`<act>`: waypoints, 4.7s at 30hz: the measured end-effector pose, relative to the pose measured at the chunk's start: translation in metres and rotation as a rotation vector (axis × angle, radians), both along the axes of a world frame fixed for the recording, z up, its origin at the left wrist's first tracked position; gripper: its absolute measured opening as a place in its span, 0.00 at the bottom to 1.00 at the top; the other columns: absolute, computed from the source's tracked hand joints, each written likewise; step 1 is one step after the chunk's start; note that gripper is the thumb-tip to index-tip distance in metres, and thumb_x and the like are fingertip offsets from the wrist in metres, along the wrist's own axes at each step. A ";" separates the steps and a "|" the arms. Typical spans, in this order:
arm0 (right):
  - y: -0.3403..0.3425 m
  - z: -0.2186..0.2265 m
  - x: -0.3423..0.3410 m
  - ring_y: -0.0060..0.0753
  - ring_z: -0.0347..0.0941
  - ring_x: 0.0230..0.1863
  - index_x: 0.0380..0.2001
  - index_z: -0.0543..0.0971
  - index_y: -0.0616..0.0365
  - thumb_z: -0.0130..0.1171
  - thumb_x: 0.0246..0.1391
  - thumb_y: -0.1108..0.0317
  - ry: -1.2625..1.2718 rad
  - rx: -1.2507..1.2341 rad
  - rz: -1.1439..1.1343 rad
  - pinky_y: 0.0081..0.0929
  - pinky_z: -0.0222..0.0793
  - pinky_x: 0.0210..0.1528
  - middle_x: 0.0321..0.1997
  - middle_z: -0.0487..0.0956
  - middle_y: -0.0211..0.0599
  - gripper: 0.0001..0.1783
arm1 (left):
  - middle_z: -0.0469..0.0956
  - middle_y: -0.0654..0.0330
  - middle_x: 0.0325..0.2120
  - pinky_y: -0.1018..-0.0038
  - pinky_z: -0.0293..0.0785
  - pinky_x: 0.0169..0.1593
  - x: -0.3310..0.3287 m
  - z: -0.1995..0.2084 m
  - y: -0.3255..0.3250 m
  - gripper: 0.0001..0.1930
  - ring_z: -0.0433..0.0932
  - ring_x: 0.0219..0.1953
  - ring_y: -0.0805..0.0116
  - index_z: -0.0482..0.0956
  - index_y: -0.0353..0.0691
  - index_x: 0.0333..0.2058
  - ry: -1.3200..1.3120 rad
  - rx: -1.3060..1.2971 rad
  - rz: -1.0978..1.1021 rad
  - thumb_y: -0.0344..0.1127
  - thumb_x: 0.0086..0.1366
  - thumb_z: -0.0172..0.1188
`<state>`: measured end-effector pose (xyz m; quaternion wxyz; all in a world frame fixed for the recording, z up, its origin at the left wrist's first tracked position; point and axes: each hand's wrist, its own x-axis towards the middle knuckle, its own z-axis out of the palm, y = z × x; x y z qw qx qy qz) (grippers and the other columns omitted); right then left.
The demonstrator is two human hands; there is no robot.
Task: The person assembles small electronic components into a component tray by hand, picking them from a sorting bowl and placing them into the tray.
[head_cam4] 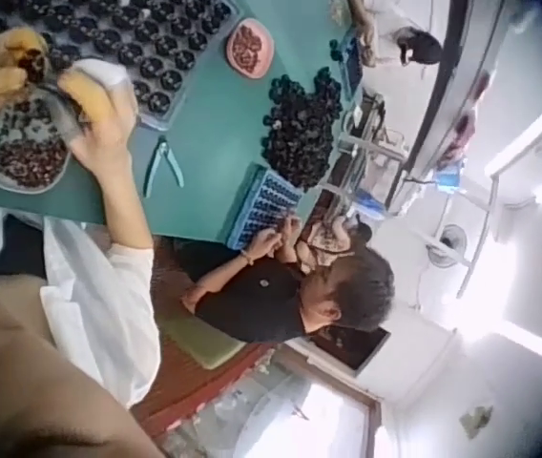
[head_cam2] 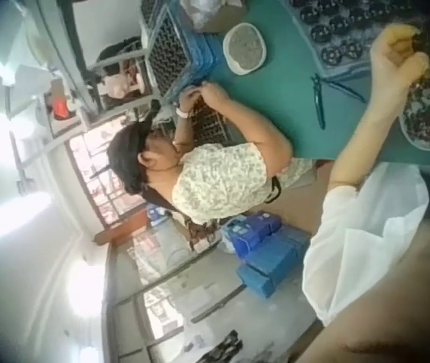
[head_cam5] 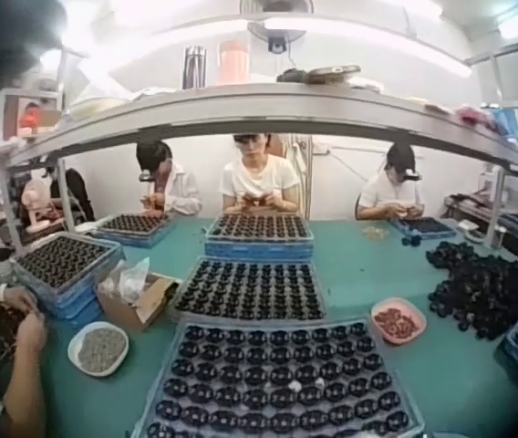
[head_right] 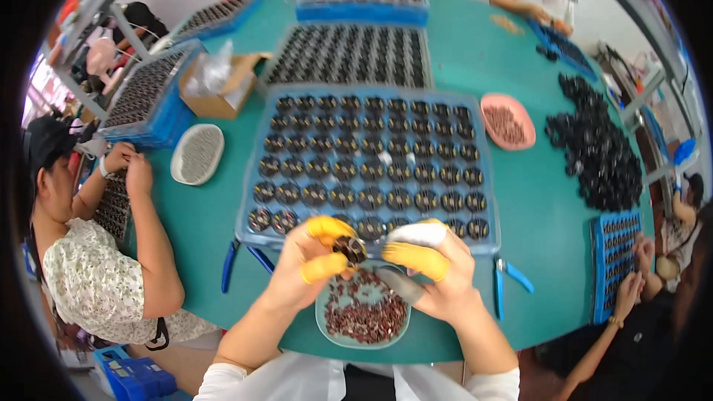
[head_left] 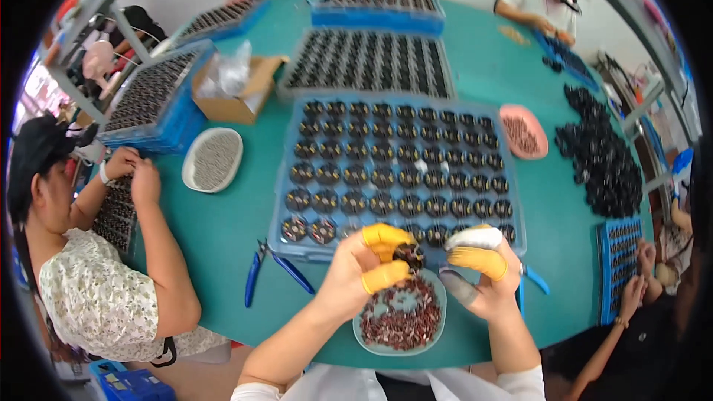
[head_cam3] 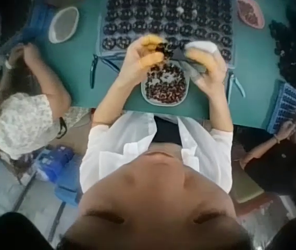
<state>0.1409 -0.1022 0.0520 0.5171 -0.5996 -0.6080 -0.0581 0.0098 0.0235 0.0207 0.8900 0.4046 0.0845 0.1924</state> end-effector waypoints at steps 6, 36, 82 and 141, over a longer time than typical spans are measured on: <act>0.002 -0.012 0.003 0.29 0.66 0.18 0.22 0.75 0.56 0.66 0.27 0.68 -0.016 0.029 0.013 0.21 0.59 0.18 0.26 0.71 0.32 0.13 | 0.71 0.61 0.28 0.84 0.68 0.31 0.010 0.005 -0.002 0.23 0.70 0.27 0.79 0.63 0.32 0.45 0.041 0.021 -0.026 0.26 0.50 0.58; -0.011 -0.025 -0.002 0.22 0.65 0.32 0.32 0.67 0.61 0.60 0.35 0.75 0.592 -0.268 0.065 0.18 0.64 0.30 0.33 0.68 0.35 0.18 | 0.74 0.56 0.35 0.78 0.72 0.31 0.013 -0.008 -0.012 0.20 0.75 0.26 0.70 0.70 0.38 0.40 0.032 0.857 0.192 0.24 0.45 0.60; -0.020 -0.029 -0.011 0.29 0.69 0.36 0.37 0.61 0.58 0.51 0.42 0.84 1.020 -0.002 0.283 0.25 0.69 0.37 0.34 0.69 0.37 0.18 | 0.71 0.59 0.24 0.79 0.63 0.28 0.040 0.029 0.043 0.06 0.63 0.24 0.72 0.71 0.34 0.28 -0.135 -0.679 0.019 0.26 0.48 0.52; -0.029 -0.027 -0.019 0.25 0.69 0.32 0.34 0.66 0.61 0.55 0.40 0.80 0.754 -0.035 0.140 0.21 0.66 0.33 0.32 0.70 0.36 0.15 | 0.65 0.62 0.32 0.77 0.61 0.41 0.013 -0.007 -0.038 0.18 0.65 0.35 0.73 0.64 0.38 0.34 -0.053 0.554 0.210 0.23 0.43 0.57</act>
